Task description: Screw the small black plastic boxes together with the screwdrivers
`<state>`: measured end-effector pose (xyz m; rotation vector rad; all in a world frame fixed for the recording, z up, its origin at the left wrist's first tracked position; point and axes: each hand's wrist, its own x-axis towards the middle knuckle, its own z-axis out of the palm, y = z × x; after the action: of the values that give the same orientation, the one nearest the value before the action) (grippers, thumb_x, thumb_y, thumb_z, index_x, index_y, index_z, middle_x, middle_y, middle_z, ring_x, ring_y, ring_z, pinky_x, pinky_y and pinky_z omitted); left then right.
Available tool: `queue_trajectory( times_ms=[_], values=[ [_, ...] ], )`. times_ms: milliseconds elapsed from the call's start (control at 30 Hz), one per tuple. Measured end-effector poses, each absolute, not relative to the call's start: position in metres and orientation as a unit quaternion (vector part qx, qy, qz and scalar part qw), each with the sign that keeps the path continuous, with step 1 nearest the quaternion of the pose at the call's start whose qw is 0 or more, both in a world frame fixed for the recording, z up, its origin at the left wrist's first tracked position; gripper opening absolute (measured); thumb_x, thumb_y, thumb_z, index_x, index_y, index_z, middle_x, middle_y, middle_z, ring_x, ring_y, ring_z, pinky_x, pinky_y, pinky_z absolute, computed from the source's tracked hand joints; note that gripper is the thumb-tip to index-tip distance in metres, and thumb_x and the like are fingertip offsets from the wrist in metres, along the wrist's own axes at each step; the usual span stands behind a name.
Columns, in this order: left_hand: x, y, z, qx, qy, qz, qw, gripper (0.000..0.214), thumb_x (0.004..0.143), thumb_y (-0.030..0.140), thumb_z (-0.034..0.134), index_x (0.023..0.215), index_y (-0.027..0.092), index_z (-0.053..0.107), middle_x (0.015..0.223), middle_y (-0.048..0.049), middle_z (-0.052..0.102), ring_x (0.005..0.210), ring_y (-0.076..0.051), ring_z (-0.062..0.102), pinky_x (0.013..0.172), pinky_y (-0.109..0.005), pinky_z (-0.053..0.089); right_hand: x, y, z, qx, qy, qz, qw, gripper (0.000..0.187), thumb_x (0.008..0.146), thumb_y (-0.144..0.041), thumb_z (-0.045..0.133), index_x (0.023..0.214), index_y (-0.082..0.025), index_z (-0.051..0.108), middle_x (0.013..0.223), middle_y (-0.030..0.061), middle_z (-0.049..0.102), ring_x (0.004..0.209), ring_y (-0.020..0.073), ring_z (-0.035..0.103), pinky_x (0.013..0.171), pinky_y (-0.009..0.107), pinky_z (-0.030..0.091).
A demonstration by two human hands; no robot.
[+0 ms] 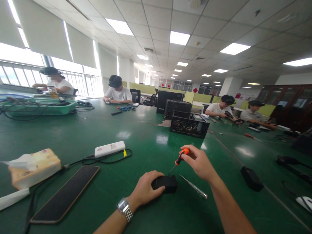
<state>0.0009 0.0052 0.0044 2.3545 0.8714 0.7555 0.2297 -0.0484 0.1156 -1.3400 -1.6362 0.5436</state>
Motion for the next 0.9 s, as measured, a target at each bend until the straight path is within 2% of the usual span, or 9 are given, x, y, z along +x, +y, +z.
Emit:
queue_trajectory(
  times_ms=[267, 467, 900],
  values=[
    [0.001, 0.003, 0.005, 0.870, 0.314, 0.282, 0.255, 0.032, 0.077, 0.031, 0.064, 0.108, 0.024, 0.063, 0.102, -0.0029, 0.068, 0.091, -0.021, 0.061, 0.083, -0.031, 0.044, 0.214, -0.049, 0.116, -0.533, -0.678, 0.262, 0.433, 0.021, 0.084, -0.028, 0.056, 0.103, -0.019, 0.059, 0.090, 0.0026, 0.068, 0.075, 0.0162, 0.063, 0.063, 0.026, 0.048],
    [0.001, 0.003, 0.007, 0.871, 0.312, 0.284, 0.250, 0.032, 0.077, 0.031, 0.064, 0.108, 0.024, 0.064, 0.100, -0.0026, 0.068, 0.089, -0.021, 0.061, 0.082, -0.030, 0.044, 0.216, -0.052, 0.117, -0.541, -0.684, 0.251, 0.419, 0.021, 0.085, -0.029, 0.056, 0.103, -0.020, 0.060, 0.091, 0.0027, 0.068, 0.076, 0.0167, 0.063, 0.065, 0.027, 0.048],
    [0.001, 0.005, 0.002, 0.867, 0.318, 0.281, 0.260, 0.035, 0.077, 0.034, 0.066, 0.110, 0.024, 0.064, 0.099, -0.0028, 0.067, 0.089, -0.021, 0.061, 0.080, -0.030, 0.045, 0.217, -0.055, 0.120, -0.530, -0.679, 0.262, 0.435, 0.023, 0.083, -0.030, 0.057, 0.103, -0.020, 0.060, 0.092, 0.0034, 0.068, 0.079, 0.0184, 0.065, 0.063, 0.027, 0.050]
  ],
)
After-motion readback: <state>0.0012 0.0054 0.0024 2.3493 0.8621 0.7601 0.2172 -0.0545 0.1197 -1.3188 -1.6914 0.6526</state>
